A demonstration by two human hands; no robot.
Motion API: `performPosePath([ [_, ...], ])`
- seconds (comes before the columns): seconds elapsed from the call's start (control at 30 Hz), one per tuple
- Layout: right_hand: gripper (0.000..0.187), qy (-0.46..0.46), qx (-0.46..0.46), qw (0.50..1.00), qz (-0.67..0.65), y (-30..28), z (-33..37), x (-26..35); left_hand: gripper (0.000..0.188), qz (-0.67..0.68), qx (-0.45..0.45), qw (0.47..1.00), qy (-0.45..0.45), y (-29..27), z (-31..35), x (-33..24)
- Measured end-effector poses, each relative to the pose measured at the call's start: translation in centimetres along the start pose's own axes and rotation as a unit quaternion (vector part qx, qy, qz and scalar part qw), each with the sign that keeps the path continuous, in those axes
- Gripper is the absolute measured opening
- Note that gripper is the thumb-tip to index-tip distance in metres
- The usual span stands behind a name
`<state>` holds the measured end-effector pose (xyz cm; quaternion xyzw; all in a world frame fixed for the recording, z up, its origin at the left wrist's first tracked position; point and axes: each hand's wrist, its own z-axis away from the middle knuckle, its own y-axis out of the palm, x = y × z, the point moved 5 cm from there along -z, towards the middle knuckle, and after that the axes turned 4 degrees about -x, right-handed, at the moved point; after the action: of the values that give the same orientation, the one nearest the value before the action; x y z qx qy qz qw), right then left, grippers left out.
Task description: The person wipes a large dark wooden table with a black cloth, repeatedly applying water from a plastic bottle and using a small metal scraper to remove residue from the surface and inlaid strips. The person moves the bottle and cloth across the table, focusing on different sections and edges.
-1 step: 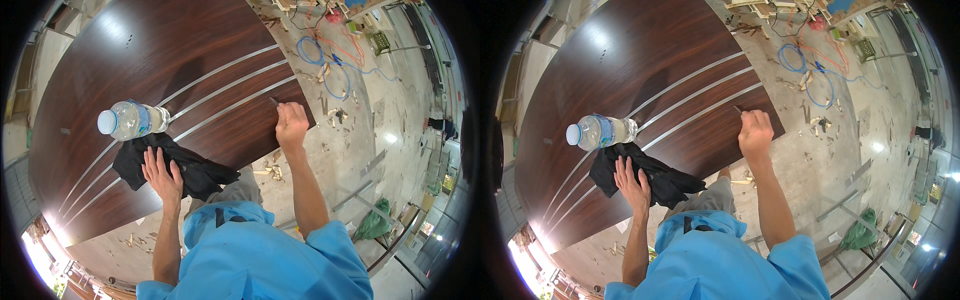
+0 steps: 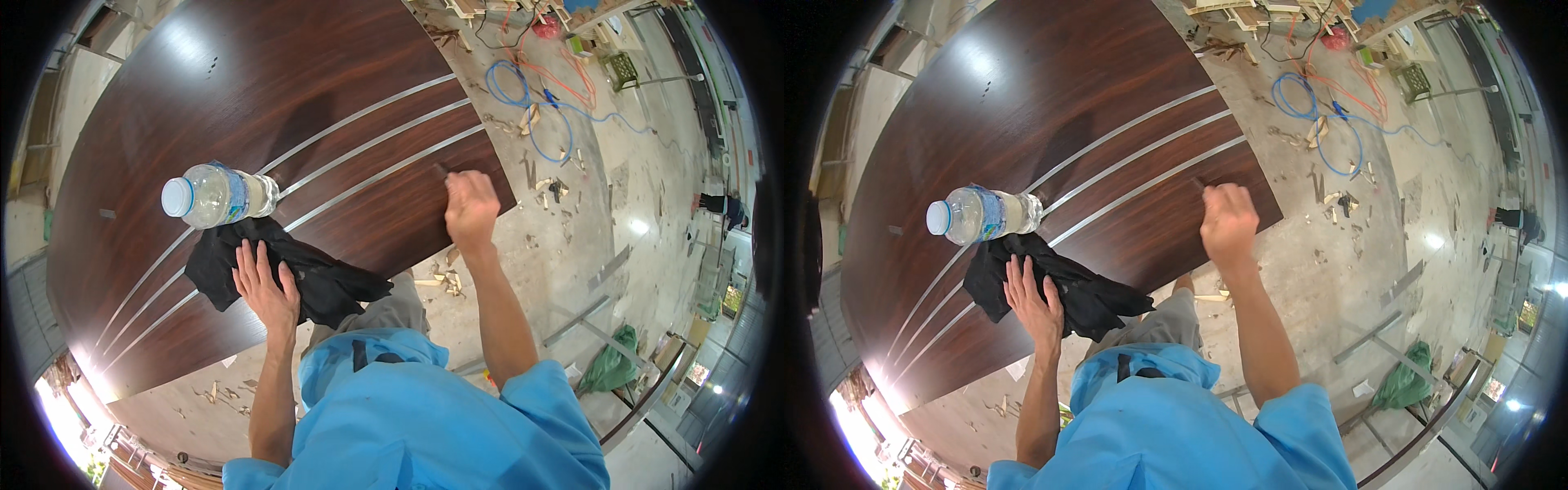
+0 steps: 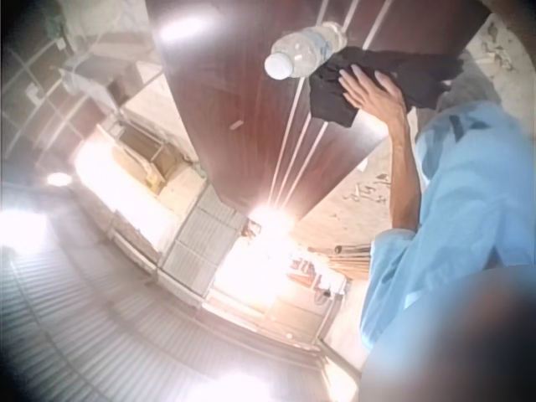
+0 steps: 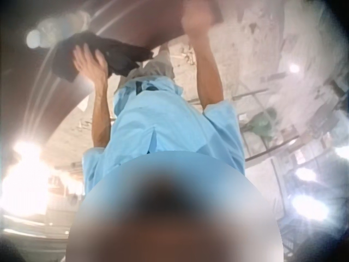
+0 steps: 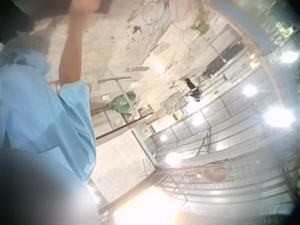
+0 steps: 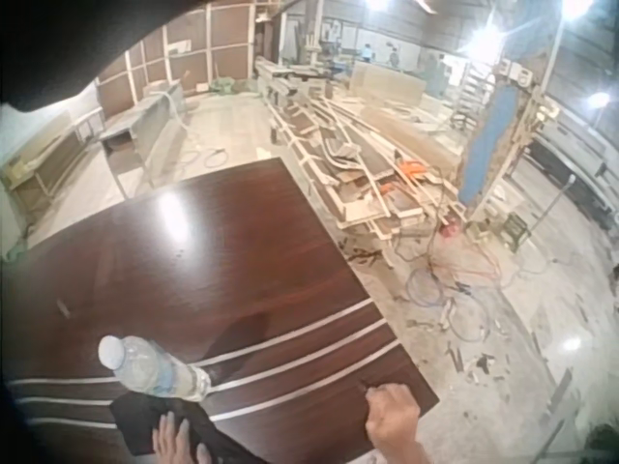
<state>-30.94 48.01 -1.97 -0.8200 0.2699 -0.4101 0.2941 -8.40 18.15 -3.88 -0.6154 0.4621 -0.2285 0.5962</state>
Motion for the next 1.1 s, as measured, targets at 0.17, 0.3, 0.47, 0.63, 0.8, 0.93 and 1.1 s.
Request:
performPosePath([
  [0.17, 0.006, 0.073, -0.024, 0.995, 0.058, -0.4, -0.1, -0.8, 0.053, 0.005, 0.000, 1.000, 0.000, -0.3, -0.1, -0.3],
  [0.3, 0.006, 0.031, 0.002, 0.999, 0.032, 0.1, 0.0, -0.6, 0.053, 0.006, -0.008, 1.000, 0.001, 0.0, -0.2, -0.5],
  [0.47, 0.007, -0.026, 0.027, 0.999, 0.004, 0.2, -0.8, -0.5, 0.058, 0.006, 0.005, 1.000, -0.001, 0.6, -0.4, 0.1],
  [0.63, 0.009, -0.010, -0.010, 0.999, 0.044, -0.4, -1.1, 1.2, 0.073, 0.012, 0.040, 0.999, 0.032, 0.6, 1.7, -2.7],
  [0.8, 0.008, -0.013, 0.015, 0.999, -0.051, -4.8, 2.3, 1.1, 0.088, 0.077, 0.062, 0.974, 0.204, 2.5, 5.4, -12.9],
  [0.93, 0.012, 0.287, -0.139, 0.946, 0.055, -15.5, 6.2, -8.2, 0.080, 0.154, 0.117, 0.949, 0.248, 7.1, 1.6, -23.3],
  [1.1, 0.014, 0.436, -0.239, 0.867, -0.023, -19.8, 7.4, -15.3, 0.075, 0.221, 0.094, 0.913, 0.329, 11.6, -5.0, -38.3],
])
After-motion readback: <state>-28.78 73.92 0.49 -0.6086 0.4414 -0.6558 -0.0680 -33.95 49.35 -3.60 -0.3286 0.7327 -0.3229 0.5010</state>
